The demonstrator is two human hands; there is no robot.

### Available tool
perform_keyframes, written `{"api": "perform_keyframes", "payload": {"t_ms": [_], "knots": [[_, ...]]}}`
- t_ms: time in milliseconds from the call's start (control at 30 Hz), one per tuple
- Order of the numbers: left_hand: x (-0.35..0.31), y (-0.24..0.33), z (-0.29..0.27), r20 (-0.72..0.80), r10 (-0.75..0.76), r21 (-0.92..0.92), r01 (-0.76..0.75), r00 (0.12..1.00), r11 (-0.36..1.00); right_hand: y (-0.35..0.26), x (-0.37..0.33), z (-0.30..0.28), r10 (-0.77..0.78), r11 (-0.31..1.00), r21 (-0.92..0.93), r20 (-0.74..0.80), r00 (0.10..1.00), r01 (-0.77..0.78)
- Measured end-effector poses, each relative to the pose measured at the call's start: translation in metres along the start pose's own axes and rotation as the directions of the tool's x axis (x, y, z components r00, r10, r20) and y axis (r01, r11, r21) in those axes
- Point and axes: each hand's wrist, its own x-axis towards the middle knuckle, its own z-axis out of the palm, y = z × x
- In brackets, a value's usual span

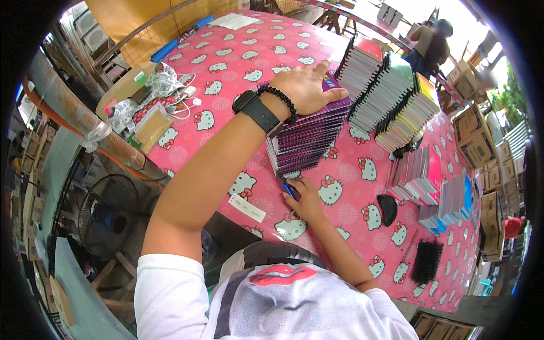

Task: The person uses pliers to bend the ends of the wire spiral on several notebooks to secure the binding, working through stacks of red, green, and purple notebooks.

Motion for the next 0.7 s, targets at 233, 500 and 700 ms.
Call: {"api": "perform_keyframes", "payload": {"t_ms": [233,500,700], "knots": [[-0.002,0.003,-0.004,0.034,-0.024,0.016,0.024,0.999,1.000,0.011,0.001,0.002,0.398,0.605,0.611,0.322,0.859,-0.510],[-0.003,0.006,-0.010,0.084,-0.052,0.002,0.052,0.995,0.999,-0.010,-0.005,-0.001,0.091,0.996,-0.021,-0.036,0.995,-0.092],[-0.002,0.002,-0.005,0.050,-0.040,0.026,0.038,0.998,0.999,-0.004,-0.001,0.007,-0.006,0.997,-0.077,-0.031,1.000,0.004]]}}
